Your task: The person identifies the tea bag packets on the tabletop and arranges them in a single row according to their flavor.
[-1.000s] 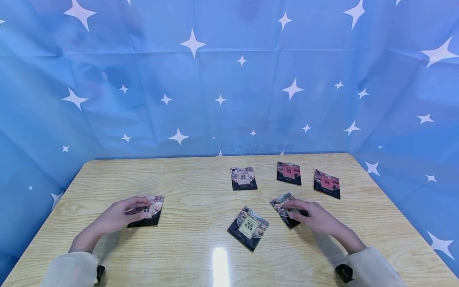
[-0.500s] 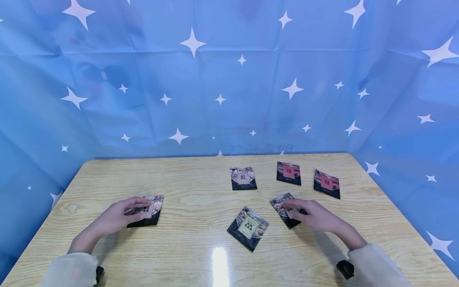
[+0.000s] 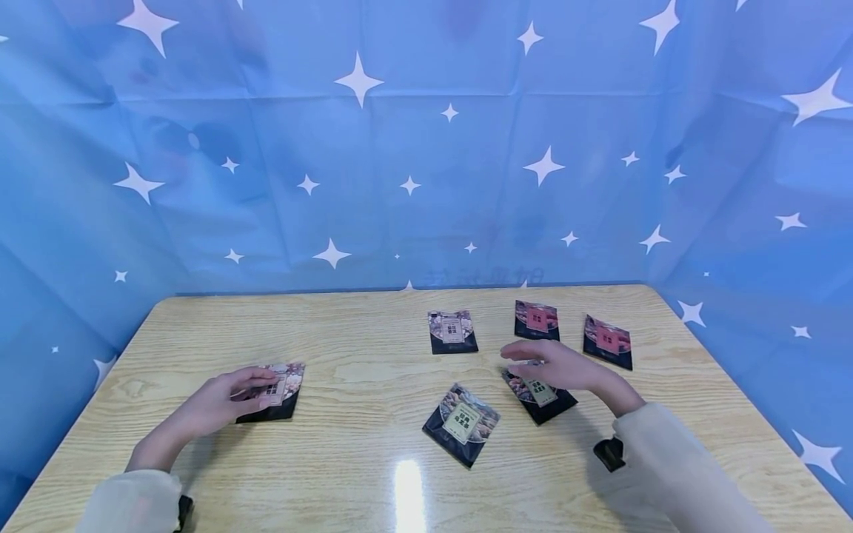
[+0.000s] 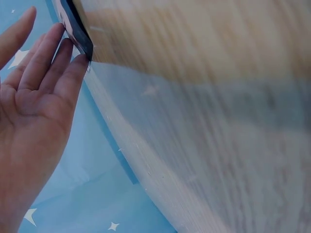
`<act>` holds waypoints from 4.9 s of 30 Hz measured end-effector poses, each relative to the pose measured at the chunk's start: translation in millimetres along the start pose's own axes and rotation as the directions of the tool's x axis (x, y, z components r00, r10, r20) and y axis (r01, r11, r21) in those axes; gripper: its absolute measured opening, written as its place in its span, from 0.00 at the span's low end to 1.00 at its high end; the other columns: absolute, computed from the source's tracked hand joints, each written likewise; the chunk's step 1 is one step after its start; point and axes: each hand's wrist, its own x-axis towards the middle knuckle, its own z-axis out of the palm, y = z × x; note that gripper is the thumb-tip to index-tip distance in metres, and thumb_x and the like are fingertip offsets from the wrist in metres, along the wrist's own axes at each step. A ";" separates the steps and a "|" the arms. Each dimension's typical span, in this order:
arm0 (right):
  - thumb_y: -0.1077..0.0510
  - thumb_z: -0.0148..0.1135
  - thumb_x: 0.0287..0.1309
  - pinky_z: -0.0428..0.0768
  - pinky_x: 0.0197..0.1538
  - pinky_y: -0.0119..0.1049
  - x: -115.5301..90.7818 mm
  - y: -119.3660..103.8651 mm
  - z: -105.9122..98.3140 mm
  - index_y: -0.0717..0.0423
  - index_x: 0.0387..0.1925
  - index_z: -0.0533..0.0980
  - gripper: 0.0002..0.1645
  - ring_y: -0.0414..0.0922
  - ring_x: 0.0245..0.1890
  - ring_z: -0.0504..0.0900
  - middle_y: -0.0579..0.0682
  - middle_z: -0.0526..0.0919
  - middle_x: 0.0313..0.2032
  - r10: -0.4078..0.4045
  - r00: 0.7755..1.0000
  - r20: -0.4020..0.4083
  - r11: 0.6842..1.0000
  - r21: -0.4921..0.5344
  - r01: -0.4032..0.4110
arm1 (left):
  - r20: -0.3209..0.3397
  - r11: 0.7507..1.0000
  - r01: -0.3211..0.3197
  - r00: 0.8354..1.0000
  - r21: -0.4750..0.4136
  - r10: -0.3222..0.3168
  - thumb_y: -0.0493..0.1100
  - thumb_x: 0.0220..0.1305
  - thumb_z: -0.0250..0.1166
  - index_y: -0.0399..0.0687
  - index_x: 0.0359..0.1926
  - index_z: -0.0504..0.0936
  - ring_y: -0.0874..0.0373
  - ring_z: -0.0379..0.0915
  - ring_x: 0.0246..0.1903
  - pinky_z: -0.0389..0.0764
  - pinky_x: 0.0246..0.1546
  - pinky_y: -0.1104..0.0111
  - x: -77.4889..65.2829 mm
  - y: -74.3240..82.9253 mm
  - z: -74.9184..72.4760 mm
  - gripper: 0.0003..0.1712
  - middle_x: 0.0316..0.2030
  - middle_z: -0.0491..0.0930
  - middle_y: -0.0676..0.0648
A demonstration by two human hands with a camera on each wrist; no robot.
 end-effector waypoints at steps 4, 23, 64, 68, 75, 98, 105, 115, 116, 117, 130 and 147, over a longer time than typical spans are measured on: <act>0.52 0.50 0.66 0.71 0.53 0.51 17.5 -4.6 2.8 0.66 0.59 0.65 0.27 0.57 0.56 0.69 0.62 0.71 0.56 0.042 0.999 0.020 0.999 0.000 -0.042 | 0.001 1.000 0.007 1.000 -0.001 -0.007 0.46 0.63 0.60 0.38 0.58 0.70 0.35 0.62 0.55 0.73 0.46 0.51 -1.0 1.1 0.7 0.25 0.54 0.71 0.34; 0.56 0.49 0.66 0.59 0.61 0.55 84.9 -11.6 19.6 0.57 0.65 0.61 0.27 0.56 0.64 0.58 0.58 0.60 0.64 0.162 0.986 -0.040 0.985 0.074 -0.159 | 0.017 0.999 0.008 1.000 -0.036 -0.008 0.45 0.63 0.59 0.36 0.59 0.69 0.35 0.62 0.56 0.74 0.46 0.53 -1.0 0.6 -0.3 0.26 0.55 0.70 0.33; 0.59 0.46 0.67 0.56 0.63 0.53 105.4 -35.3 43.9 0.58 0.66 0.59 0.26 0.57 0.66 0.51 0.61 0.53 0.67 0.090 0.992 0.083 0.994 0.060 -0.095 | 0.014 0.999 0.022 1.000 -0.047 -0.021 0.45 0.63 0.60 0.35 0.58 0.69 0.36 0.63 0.55 0.75 0.45 0.55 -0.6 1.4 0.3 0.27 0.55 0.70 0.33; 0.59 0.45 0.68 0.52 0.65 0.52 109.6 -46.9 53.2 0.59 0.66 0.59 0.26 0.56 0.68 0.46 0.60 0.53 0.67 0.053 0.991 0.121 0.997 0.056 -0.060 | 0.012 0.999 0.020 1.000 -0.047 -0.019 0.45 0.62 0.60 0.35 0.58 0.69 0.36 0.64 0.55 0.75 0.45 0.55 -0.6 1.2 0.4 0.27 0.55 0.69 0.32; 0.57 0.45 0.68 0.57 0.64 0.49 116.6 -72.7 73.1 0.61 0.65 0.60 0.26 0.55 0.66 0.54 0.58 0.60 0.64 -0.049 0.984 0.173 0.999 0.023 0.046 | 0.019 0.998 0.015 1.000 -0.058 -0.014 0.45 0.63 0.59 0.36 0.58 0.68 0.37 0.63 0.56 0.74 0.46 0.55 -0.1 0.0 0.7 0.26 0.56 0.69 0.33; 0.58 0.47 0.67 0.60 0.33 0.30 138.4 -131.2 119.5 0.50 0.30 0.66 0.07 0.37 0.23 0.60 0.44 0.65 0.25 -0.189 0.953 0.239 0.966 -0.131 0.224 | 0.020 0.997 0.024 1.000 -0.067 -0.023 0.44 0.63 0.59 0.34 0.58 0.68 0.36 0.63 0.55 0.75 0.46 0.55 0.1 1.2 0.9 0.26 0.56 0.68 0.31; 0.57 0.47 0.67 0.64 0.39 0.33 138.2 -134.6 119.3 0.52 0.41 0.70 0.06 0.37 0.28 0.66 0.44 0.69 0.29 -0.149 0.958 0.246 0.973 -0.135 0.186 | 0.022 0.997 0.029 0.999 -0.071 -0.027 0.44 0.63 0.59 0.35 0.58 0.68 0.37 0.64 0.55 0.75 0.45 0.56 0.2 -0.2 1.6 0.26 0.56 0.68 0.31; 0.56 0.46 0.68 0.57 0.64 0.43 125.8 -127.5 102.3 0.53 0.66 0.61 0.26 0.47 0.64 0.59 0.50 0.62 0.64 -0.086 0.976 0.200 0.995 -0.026 0.093 | 0.016 0.998 0.025 1.000 -0.062 -0.024 0.45 0.63 0.59 0.36 0.58 0.69 0.37 0.64 0.55 0.75 0.45 0.55 0.6 -1.2 1.6 0.25 0.57 0.67 0.32; 0.56 0.46 0.68 0.59 0.64 0.42 124.0 -125.5 99.9 0.53 0.66 0.60 0.26 0.47 0.64 0.60 0.50 0.62 0.64 -0.091 0.977 0.192 0.995 -0.011 0.095 | 0.015 0.998 0.023 1.000 -0.060 -0.022 0.45 0.63 0.59 0.36 0.58 0.69 0.37 0.64 0.55 0.75 0.46 0.55 0.7 -1.4 1.6 0.25 0.57 0.67 0.32; 0.55 0.46 0.68 0.60 0.63 0.41 122.1 -123.3 97.6 0.54 0.65 0.61 0.26 0.47 0.63 0.61 0.49 0.63 0.64 -0.098 0.978 0.184 0.995 0.000 0.099 | 0.016 0.998 0.020 1.000 -0.060 -0.019 0.44 0.63 0.59 0.35 0.58 0.69 0.37 0.64 0.55 0.75 0.46 0.55 0.8 -1.5 1.5 0.25 0.57 0.67 0.32; 0.56 0.46 0.68 0.67 0.57 0.49 73.2 -89.0 59.6 0.64 0.63 0.62 0.26 0.53 0.58 0.68 0.58 0.68 0.60 -0.132 0.987 0.094 0.990 0.070 0.125 | 0.012 0.999 0.015 1.000 -0.051 -0.015 0.44 0.63 0.59 0.36 0.57 0.69 0.38 0.65 0.55 0.75 0.46 0.55 0.8 -1.1 1.4 0.25 0.56 0.69 0.33; 0.58 0.45 0.68 0.76 0.47 0.40 1.1 -58.8 55.8 0.66 0.60 0.65 0.23 0.49 0.48 0.77 0.59 0.75 0.52 -0.185 0.980 0.067 0.980 0.084 0.179 | 0.028 0.997 0.019 0.999 -0.080 -0.017 0.43 0.63 0.59 0.36 0.59 0.68 0.38 0.63 0.56 0.76 0.45 0.58 1.1 -2.8 0.6 0.25 0.57 0.68 0.33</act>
